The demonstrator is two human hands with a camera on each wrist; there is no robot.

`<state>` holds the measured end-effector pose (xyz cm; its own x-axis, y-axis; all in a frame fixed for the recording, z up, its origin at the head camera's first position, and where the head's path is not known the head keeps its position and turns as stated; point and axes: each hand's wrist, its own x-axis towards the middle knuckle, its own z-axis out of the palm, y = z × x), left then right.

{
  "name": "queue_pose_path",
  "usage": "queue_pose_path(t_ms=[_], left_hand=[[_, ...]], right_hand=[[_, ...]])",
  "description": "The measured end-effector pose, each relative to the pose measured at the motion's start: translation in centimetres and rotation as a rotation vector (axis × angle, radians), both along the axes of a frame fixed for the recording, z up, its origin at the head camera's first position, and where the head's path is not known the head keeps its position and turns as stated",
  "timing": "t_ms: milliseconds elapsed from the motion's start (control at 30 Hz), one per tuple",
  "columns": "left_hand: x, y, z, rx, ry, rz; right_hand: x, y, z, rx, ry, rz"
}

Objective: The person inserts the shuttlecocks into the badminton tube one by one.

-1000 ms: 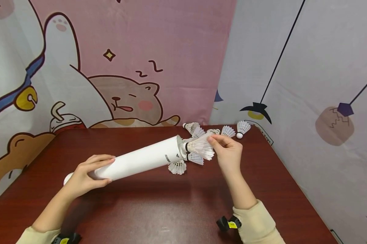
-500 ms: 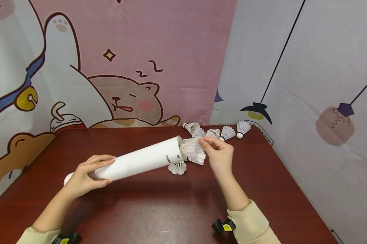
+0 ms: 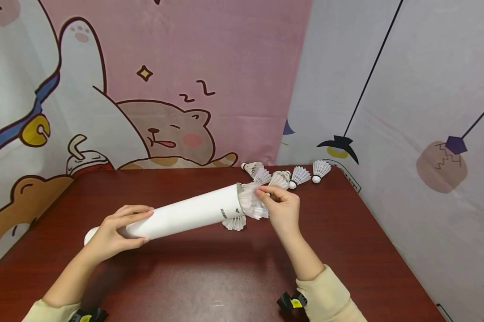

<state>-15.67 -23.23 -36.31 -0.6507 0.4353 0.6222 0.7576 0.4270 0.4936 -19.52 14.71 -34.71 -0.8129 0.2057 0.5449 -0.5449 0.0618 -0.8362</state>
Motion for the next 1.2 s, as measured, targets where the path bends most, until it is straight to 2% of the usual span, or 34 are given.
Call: queue_pose_path(t_ms=[133,300,400,600,733,1033,1200], left_hand=[[0.0,0.0,0.0,0.000,-0.004,-0.002],[0.0,0.0,0.0,-0.001,-0.010,-0.001],[0.0,0.0,0.0,-0.001,-0.011,0.000],[0.0,0.0,-0.1,0.002,-0.010,-0.005],[-0.1,0.0,-0.1,0.003,-0.004,-0.014],[0.0,0.1,0.0,0.001,-0.031,-0.007],[0.0,0.1,0.0,-0.005,-0.036,-0.011]], right_hand=[[0.8,-0.4,0.9,0.086,0.006,0.011],[1.0,-0.6,1.1,0.105,-0.007,0.037],[0.8,-0.5,0.7,0.100,-0.007,0.043],[-0.5,-0.3,-1.2,0.102,-0.010,0.047],[-0.7,-0.4,-1.7,0.108,0.008,0.043],[-0.4,-0.9,-1.8,0.142,0.107,0.040],[0.1,-1.5,-1.6,0.186,0.104,0.044]])
